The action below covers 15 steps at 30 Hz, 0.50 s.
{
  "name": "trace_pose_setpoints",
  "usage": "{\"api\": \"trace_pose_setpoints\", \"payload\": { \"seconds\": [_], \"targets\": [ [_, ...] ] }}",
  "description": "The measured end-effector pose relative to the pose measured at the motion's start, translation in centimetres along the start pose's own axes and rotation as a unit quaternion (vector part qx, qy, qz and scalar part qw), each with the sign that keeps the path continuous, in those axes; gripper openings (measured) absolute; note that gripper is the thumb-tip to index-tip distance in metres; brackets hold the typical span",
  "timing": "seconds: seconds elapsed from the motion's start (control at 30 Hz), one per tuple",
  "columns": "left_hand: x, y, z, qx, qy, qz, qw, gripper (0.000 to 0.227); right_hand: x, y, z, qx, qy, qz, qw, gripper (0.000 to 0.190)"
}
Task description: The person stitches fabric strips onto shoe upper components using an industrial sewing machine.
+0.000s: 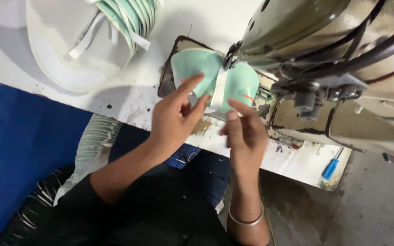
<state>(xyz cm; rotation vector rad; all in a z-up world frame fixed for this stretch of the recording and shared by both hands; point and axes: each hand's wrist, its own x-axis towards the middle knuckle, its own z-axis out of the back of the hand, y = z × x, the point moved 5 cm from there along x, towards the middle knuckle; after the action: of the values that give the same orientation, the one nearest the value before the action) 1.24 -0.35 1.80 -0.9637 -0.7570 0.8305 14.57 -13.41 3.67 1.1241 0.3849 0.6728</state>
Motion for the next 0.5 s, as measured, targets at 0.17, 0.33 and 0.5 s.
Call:
{"api": "trace_pose_setpoints", "payload": {
  "seconds": [0.17,0.33,0.5],
  "targets": [
    [-0.3,0.8,-1.6,-0.263,0.135,0.090,0.951,0.048,-1.8,0.0,-2.7,0.244,0.184,-0.184,0.934,0.049],
    [0.4,2.9,-3.4,-0.372,0.163,0.122,0.906,0.049,-3.6,-2.5,-4.3,0.161,0.171,-0.108,0.966,0.055],
    [0.4,3.4,-3.8,-0.457,0.153,0.197,0.854,0.050,-4.2,-3.4,-5.7,0.082,0.114,-0.033,0.990,0.062]
  ]
}}
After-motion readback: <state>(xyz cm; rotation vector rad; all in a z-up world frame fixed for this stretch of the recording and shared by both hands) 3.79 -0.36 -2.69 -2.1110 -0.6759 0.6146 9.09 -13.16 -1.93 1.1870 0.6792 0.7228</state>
